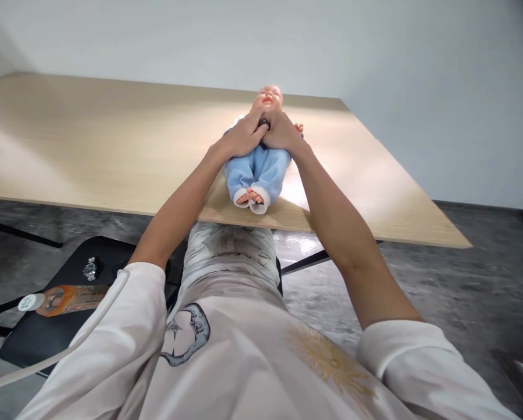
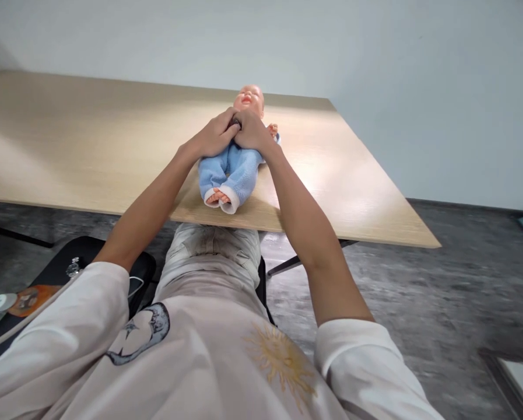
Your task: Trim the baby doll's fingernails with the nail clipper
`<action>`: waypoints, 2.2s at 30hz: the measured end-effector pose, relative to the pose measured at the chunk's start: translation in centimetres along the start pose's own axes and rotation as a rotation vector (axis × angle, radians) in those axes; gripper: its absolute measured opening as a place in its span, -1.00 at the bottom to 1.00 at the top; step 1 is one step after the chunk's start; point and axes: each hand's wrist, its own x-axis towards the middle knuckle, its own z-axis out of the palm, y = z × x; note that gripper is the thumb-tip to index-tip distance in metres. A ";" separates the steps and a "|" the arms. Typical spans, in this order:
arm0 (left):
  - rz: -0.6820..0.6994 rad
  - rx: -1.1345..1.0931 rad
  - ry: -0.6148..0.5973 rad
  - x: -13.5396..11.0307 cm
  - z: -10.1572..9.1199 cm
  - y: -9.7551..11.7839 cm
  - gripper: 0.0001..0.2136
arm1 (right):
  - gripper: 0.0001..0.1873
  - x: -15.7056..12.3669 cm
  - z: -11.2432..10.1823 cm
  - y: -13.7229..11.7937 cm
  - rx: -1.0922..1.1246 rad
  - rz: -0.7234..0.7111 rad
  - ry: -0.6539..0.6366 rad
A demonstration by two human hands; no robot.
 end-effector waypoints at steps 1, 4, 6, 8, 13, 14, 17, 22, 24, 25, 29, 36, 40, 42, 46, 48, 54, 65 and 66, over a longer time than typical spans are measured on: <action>0.005 -0.006 0.001 0.0 0.0 0.1 -0.68 | -0.73 0.0 0.0 0.0 -0.003 0.003 0.001; 0.005 -0.019 0.009 0.1 0.2 0.1 -0.56 | -0.70 -0.1 -0.1 0.2 -0.005 0.008 0.004; -0.014 -0.015 0.000 0.2 0.3 0.1 -0.56 | -0.68 -0.1 -0.1 0.4 -0.003 0.020 0.001; -0.042 -0.023 -0.026 0.2 0.4 0.1 -0.56 | -0.68 -0.1 0.0 0.5 0.002 0.030 0.001; -0.062 -0.083 -0.087 0.2 0.3 0.4 -0.44 | -0.68 -0.1 -0.1 0.1 0.012 0.025 0.008; -0.055 -0.093 -0.089 0.1 0.3 0.5 -0.43 | -0.69 -0.1 -0.2 0.0 0.009 0.024 0.003; -0.048 -0.111 -0.090 0.1 0.2 0.8 -0.44 | -0.68 -0.2 -0.2 -0.1 -0.001 0.019 -0.010; -0.088 -0.086 -0.084 -0.1 0.3 1.0 -0.46 | -0.70 0.0 -0.1 0.8 -0.004 0.005 -0.004; -0.090 -0.081 -0.069 -0.1 0.4 1.0 -0.47 | -0.73 0.1 0.0 1.2 0.016 -0.008 -0.009; -0.087 -0.082 -0.058 -0.1 0.5 1.0 -0.48 | -0.75 0.2 0.0 1.3 0.026 -0.015 -0.014; -0.063 -0.093 -0.015 -0.1 0.7 1.1 -0.52 | -0.75 0.3 0.0 1.4 0.023 -0.019 -0.028; -0.087 -0.080 -0.028 0.1 1.0 0.8 -0.55 | -0.77 0.2 0.1 1.6 0.006 0.014 -0.002; -0.064 -0.028 0.004 0.0 1.0 0.7 -0.63 | -0.77 0.4 0.3 2.0 -0.003 0.022 0.005; -0.036 -0.002 0.021 0.0 0.9 0.7 -0.70 | -0.75 0.5 0.3 2.2 -0.007 0.015 -0.001; -0.021 0.029 0.036 0.0 0.8 0.8 -0.79 | -0.71 0.6 0.4 2.3 0.009 0.006 -0.002; -0.013 0.028 0.040 0.0 0.8 0.7 -0.78 | -0.71 0.5 0.3 2.0 0.016 0.000 0.002; 0.024 -0.018 0.055 0.3 0.9 -0.1 -0.76 | -0.78 0.4 0.3 1.5 0.022 -0.018 0.005; -0.062 -0.001 0.028 -0.4 0.1 2.0 -0.76 | -0.85 0.9 1.0 3.3 0.041 -0.049 0.017; -0.077 0.009 0.019 -0.6 -0.1 2.5 -0.75 | -0.86 1.0 1.0 3.3 0.044 -0.049 0.022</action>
